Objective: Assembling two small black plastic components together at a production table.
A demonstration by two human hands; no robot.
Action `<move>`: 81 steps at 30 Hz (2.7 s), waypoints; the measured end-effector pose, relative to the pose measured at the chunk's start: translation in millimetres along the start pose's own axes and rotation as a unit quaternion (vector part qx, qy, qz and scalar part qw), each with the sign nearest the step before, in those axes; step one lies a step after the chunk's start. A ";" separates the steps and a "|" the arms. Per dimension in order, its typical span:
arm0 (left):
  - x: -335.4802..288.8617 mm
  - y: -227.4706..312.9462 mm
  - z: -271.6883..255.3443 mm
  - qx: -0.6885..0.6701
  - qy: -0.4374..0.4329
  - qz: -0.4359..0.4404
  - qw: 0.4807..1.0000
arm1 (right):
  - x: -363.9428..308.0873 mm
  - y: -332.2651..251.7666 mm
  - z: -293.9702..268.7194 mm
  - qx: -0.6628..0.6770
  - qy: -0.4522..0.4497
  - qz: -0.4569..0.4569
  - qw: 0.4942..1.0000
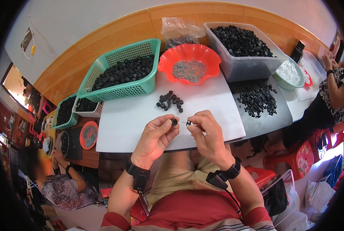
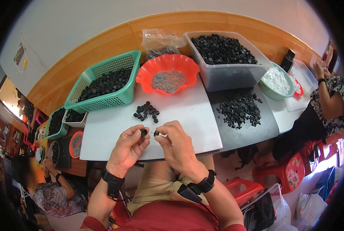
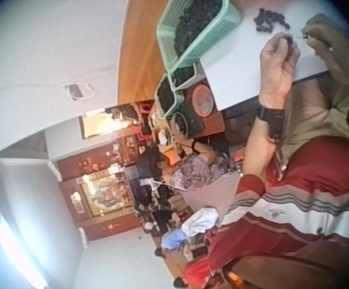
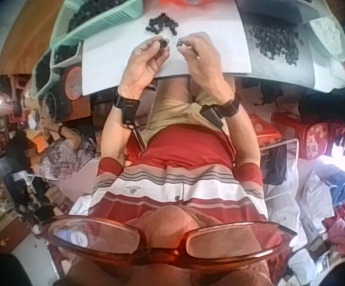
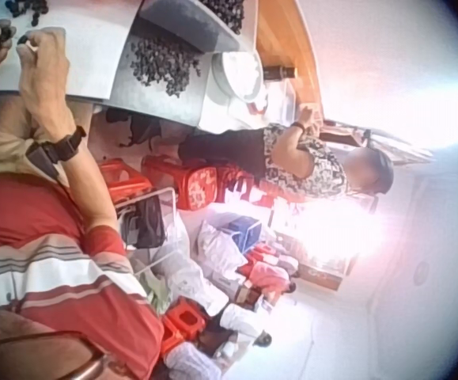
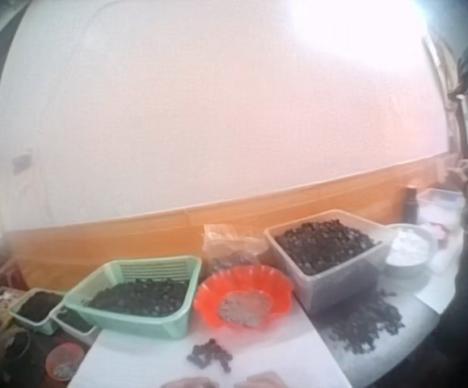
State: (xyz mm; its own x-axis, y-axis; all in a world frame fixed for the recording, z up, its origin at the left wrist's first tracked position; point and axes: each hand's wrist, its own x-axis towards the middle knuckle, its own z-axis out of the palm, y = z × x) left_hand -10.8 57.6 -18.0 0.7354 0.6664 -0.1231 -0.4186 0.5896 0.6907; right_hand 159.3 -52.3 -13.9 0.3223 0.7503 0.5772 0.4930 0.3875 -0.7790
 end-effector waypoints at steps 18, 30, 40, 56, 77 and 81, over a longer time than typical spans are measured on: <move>-3.5 -5.3 7.9 0.029 0.007 -0.010 1.000 | 3.2 -4.4 3.3 -0.113 -0.062 -0.019 0.991; -7.3 -9.0 16.8 0.061 0.013 0.008 0.998 | -1.1 -1.6 1.9 0.020 -0.015 0.026 0.999; -9.9 -13.8 22.9 0.054 0.010 0.018 0.998 | -4.4 2.7 3.5 0.004 0.029 -0.054 0.998; -11.8 -25.8 23.2 0.045 0.011 0.029 0.998 | -10.2 5.1 -0.3 -0.062 0.039 -0.125 0.989; -12.4 -28.1 28.0 0.106 -0.010 0.041 0.993 | -17.4 9.6 -2.4 -0.081 0.061 -0.153 0.983; -12.8 -29.7 30.6 0.113 -0.006 0.038 0.993 | -20.3 10.7 -3.1 -0.098 0.067 -0.151 0.981</move>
State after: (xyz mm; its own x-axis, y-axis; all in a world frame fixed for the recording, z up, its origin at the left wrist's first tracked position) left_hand 8.6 17.6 -15.2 0.7130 0.6989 -0.0569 -0.3445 0.4199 0.8396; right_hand 160.5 -65.0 -33.2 0.2338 0.5344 0.8123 0.7244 0.4614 -0.5121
